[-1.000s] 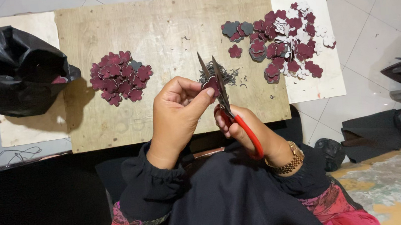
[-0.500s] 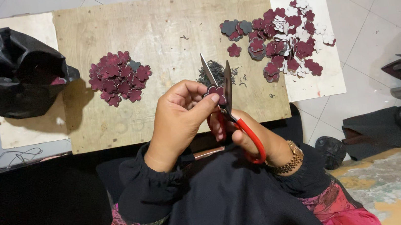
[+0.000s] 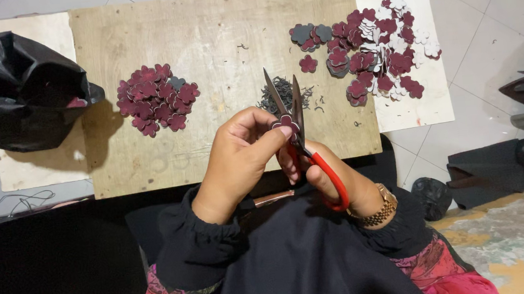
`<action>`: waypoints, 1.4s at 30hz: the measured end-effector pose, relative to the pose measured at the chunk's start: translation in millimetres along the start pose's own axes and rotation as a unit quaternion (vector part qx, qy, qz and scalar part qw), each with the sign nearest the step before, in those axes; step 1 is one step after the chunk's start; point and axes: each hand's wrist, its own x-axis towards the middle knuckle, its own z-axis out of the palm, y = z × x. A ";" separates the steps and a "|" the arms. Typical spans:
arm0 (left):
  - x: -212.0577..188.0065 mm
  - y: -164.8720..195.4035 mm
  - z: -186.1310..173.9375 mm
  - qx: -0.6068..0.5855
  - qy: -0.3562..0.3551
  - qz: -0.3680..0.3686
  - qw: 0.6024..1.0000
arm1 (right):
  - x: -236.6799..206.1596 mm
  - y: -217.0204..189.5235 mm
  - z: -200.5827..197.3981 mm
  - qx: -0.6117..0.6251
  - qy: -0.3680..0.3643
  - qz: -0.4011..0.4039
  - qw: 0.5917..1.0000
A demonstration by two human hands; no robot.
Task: The person sits at a workbench and trims the edges of small fabric flower-shaped cutouts with red-handled scissors, working one piece at a time. Trimmed pieces are placed on a pile to the left, and cut scraps accumulate on the board in front of them.
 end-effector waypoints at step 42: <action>10.1 -13.1 -14.7 0.055 0.081 0.038 0.995 | -3.3 17.8 7.1 0.087 0.114 0.056 0.988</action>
